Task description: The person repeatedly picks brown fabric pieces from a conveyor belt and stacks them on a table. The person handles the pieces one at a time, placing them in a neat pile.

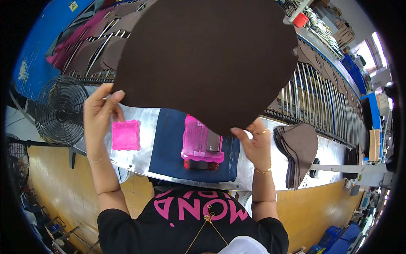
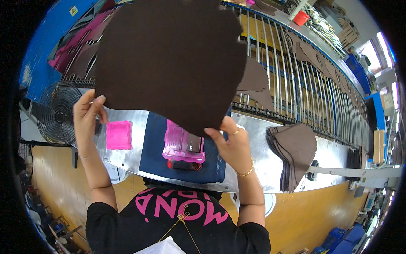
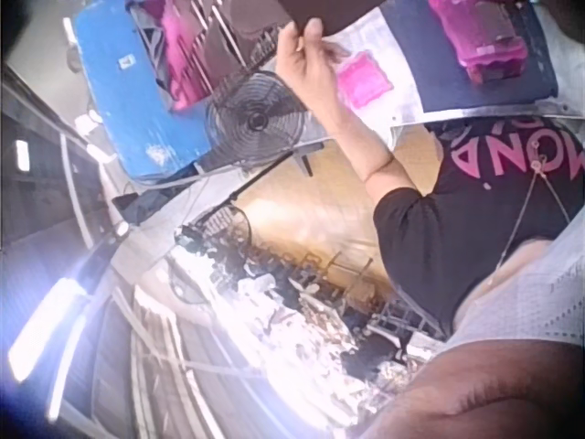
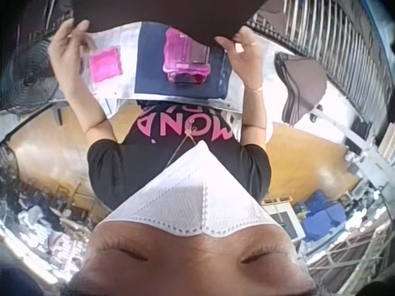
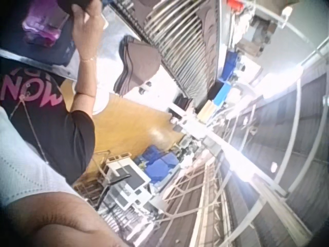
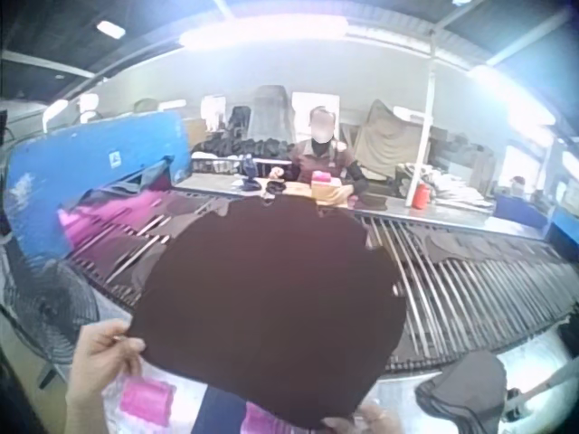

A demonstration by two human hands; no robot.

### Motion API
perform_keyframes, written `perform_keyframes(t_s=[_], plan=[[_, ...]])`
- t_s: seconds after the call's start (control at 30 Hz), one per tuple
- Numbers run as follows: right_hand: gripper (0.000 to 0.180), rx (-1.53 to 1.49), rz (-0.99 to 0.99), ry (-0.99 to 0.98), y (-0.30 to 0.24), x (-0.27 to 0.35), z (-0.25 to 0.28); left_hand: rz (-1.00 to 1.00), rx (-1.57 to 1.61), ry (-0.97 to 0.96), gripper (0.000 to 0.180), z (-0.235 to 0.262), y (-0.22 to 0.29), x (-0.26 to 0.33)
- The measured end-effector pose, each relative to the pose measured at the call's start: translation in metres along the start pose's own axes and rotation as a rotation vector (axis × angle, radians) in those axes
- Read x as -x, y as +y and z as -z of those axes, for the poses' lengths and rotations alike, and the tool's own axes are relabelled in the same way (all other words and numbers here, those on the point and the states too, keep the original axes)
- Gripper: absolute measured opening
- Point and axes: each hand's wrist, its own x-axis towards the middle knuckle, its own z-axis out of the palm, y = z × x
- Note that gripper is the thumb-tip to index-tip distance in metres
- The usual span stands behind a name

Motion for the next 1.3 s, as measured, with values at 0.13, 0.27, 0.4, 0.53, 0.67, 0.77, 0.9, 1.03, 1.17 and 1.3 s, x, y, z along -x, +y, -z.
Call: perform_keyframes(t_s=[0.13,0.27,0.4,0.53,0.67,0.77,0.9,1.03,1.17,1.3], plan=[[0.019,0.107,0.09,-0.053,-0.005,-0.006,-0.026,-0.165,-0.207,0.097,0.01,0.024,0.006,0.014],[0.02,0.204,0.205,-0.098,-0.002,-0.006,-0.031,-0.188,-0.278,0.106,0.006,0.036,0.002,0.019],[0.026,0.24,0.299,-0.102,0.001,0.0,-0.021,-0.071,-0.368,0.025,0.008,0.026,0.005,0.019],[0.03,0.359,0.339,-0.109,0.013,0.017,0.011,-0.215,-0.495,-0.159,0.014,0.001,-0.005,0.02],[0.025,0.511,0.173,-0.047,0.027,0.052,0.04,-0.232,-0.506,-0.371,0.014,-0.045,-0.016,0.012],[0.021,0.481,0.025,0.064,0.051,0.092,0.057,-0.283,-0.481,-0.511,0.013,-0.076,-0.015,0.009],[0.018,0.482,-0.13,0.213,0.059,0.128,0.089,-0.379,-0.433,-0.664,0.012,-0.112,-0.009,0.007],[0.015,0.433,-0.233,0.386,0.044,0.152,0.136,-0.532,-0.364,-0.815,0.016,-0.151,-0.009,0.012],[0.004,0.087,-0.471,0.502,0.015,0.169,0.173,-0.718,-0.322,-0.809,0.015,-0.191,-0.01,0.004],[0.025,0.294,-0.244,0.622,0.015,0.139,0.18,-0.889,-0.283,-0.582,0.004,-0.228,0.024,-0.044]])
